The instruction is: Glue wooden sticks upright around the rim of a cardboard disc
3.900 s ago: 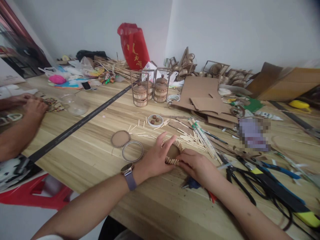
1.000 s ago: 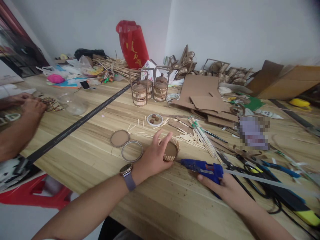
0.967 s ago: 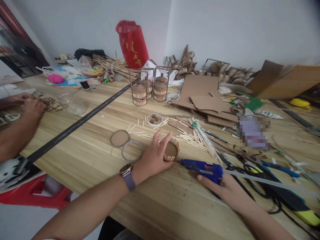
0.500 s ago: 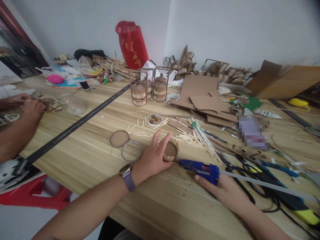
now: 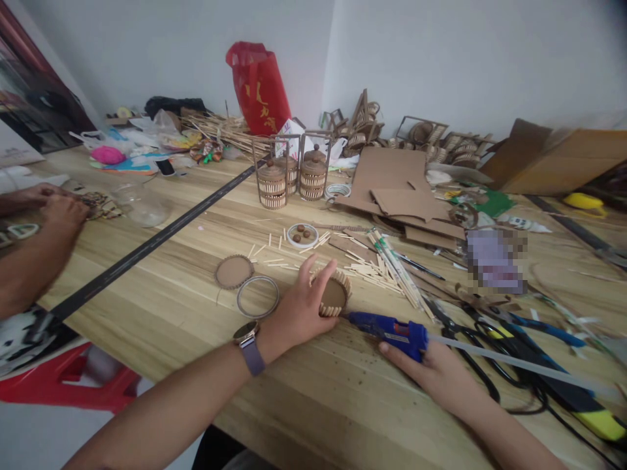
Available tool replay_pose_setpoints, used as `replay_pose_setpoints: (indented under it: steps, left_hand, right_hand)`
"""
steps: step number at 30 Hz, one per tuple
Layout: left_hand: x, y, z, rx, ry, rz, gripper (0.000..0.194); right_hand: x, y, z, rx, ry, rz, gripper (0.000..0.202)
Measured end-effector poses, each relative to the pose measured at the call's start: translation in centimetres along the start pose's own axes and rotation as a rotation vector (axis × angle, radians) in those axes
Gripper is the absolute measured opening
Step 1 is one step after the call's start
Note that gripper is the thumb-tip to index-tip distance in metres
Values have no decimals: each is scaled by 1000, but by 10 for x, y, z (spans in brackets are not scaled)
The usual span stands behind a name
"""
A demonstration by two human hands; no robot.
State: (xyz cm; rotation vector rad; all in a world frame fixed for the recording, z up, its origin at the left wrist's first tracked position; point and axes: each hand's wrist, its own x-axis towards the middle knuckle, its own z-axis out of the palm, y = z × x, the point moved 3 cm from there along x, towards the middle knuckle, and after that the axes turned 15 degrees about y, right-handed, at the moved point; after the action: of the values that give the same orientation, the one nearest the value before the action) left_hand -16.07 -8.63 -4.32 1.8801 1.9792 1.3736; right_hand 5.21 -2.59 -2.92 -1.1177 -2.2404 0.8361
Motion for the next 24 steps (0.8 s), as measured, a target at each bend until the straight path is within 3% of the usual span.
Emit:
replay_pose_setpoints:
  steps: [24]
  left_hand:
    - [0,-1,1,6,-11,-6,104]
  right_hand:
    - [-1,1,2,-61,18,-19,46]
